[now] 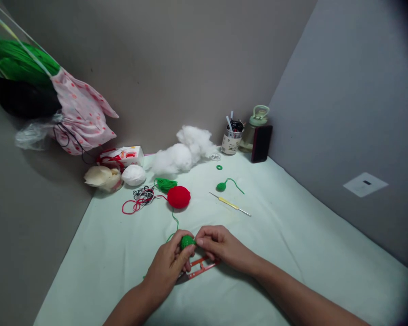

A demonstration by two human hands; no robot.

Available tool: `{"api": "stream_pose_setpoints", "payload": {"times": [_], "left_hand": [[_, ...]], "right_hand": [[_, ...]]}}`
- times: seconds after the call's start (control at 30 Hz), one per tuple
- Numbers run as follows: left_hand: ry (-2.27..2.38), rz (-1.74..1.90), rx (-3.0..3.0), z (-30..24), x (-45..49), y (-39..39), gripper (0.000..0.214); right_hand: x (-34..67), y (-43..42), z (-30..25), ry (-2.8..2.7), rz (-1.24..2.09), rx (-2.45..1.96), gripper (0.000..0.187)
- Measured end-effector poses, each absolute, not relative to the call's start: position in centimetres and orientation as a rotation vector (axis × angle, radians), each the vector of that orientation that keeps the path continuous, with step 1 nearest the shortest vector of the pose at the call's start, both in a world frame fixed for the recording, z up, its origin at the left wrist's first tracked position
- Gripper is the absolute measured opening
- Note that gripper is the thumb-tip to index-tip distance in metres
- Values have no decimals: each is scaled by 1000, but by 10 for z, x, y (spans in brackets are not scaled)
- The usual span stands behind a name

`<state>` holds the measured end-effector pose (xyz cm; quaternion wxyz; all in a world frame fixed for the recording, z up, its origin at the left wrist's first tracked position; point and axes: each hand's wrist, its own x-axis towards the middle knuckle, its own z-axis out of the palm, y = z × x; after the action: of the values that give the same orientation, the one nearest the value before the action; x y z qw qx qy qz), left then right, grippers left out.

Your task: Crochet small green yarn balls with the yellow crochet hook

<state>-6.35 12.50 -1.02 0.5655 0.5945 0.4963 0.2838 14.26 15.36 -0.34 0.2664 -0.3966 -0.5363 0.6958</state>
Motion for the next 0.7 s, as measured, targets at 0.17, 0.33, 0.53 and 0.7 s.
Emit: {"api": "stream_pose_setpoints", "payload": {"times": [0.17, 0.33, 0.53, 0.7], "left_hand": [[1180, 658, 1399, -9, -63, 126, 33], [1188, 646, 1396, -10, -63, 126, 37], [1189, 648, 1398, -12, -63, 126, 38], [1188, 646, 1381, -12, -63, 125, 40]], "right_hand": [[143, 154, -2, -1434, 1894, -1061, 51], [144, 154, -5, -1438, 1898, -1057, 51], [145, 154, -7, -1450, 1894, -1044, 51], [145, 154, -7, -1467, 1885, -1045, 51]]}}
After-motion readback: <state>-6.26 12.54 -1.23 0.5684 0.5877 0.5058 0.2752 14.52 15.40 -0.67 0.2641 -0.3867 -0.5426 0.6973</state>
